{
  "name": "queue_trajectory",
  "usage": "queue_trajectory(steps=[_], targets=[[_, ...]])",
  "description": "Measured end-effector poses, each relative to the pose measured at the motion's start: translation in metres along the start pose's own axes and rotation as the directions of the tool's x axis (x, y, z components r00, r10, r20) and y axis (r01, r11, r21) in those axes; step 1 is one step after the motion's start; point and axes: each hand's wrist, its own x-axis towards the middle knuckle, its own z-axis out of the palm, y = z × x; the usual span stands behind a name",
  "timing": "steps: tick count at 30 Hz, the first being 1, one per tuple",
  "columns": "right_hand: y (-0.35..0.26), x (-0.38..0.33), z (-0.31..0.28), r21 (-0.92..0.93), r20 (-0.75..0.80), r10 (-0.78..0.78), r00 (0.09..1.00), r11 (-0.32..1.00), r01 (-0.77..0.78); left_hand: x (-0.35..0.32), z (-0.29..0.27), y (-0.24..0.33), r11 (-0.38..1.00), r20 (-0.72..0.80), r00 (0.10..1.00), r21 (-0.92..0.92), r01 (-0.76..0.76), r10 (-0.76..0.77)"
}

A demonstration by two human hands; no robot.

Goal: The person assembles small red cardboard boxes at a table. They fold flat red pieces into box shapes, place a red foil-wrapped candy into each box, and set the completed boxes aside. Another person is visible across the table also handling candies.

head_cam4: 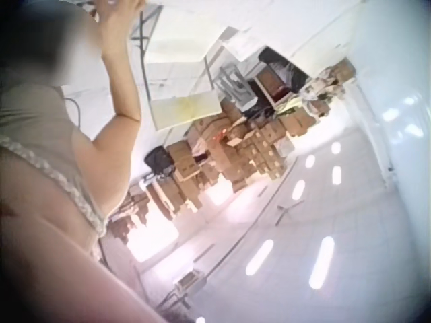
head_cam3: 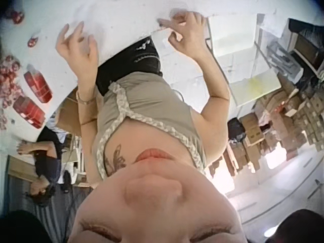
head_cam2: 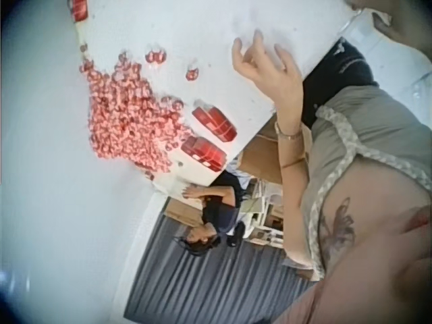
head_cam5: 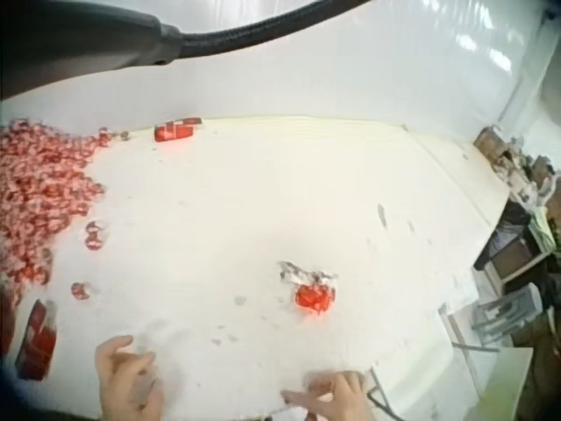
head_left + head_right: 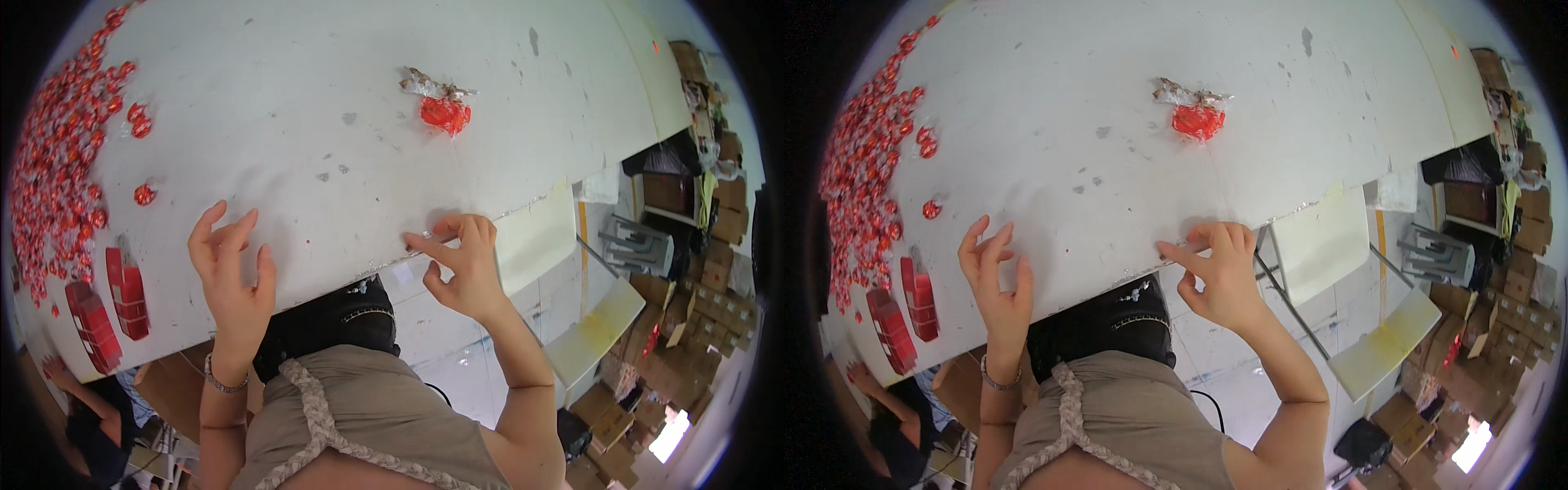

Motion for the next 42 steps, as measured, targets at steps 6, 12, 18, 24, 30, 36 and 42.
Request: queue_trajectory(steps=[6, 12, 18, 24, 30, 36, 42], targets=[[0.001, -0.006, -0.020, 0.103, 0.185, 0.066, 0.980, 0.991, -0.086, 0.049, -0.007, 0.009, 0.992, 0.147, 0.989, -0.125, 0.020, -0.002], [0.023, 0.014, -0.116, 0.272, 0.796, 0.110, 0.595, 0.814, -0.513, 0.098, 0.009, 0.056, 0.958, 0.342, 0.938, -0.247, 0.148, -0.057], [0.023, 0.080, -0.148, 0.689, 0.482, 0.403, 0.778, 0.373, -0.621, 0.110, 0.074, 0.073, 0.573, 0.663, 0.630, -0.353, 0.739, -0.404], [0.081, 0.143, -0.055, 0.348, 0.163, 0.841, 0.516, 0.440, -0.828, 0.128, 0.113, 0.097, -0.158, 0.845, 0.199, -0.313, 0.937, -0.496], [0.060, 0.160, -0.039, 0.240, 0.197, 0.861, 0.469, 0.421, -0.875, 0.127, 0.124, 0.102, -0.093, 0.765, 0.330, -0.450, 0.888, -0.553], [0.038, 0.126, -0.020, 0.556, 0.131, 0.876, 0.465, 0.323, -0.766, 0.122, 0.114, 0.097, 0.119, 0.722, 0.484, -0.495, 0.861, -0.494], [-0.013, 0.077, -0.039, 0.821, 0.008, 0.886, 0.463, 0.259, -0.509, 0.103, 0.072, 0.134, 0.368, 0.698, 0.623, -0.509, 0.778, -0.353]])
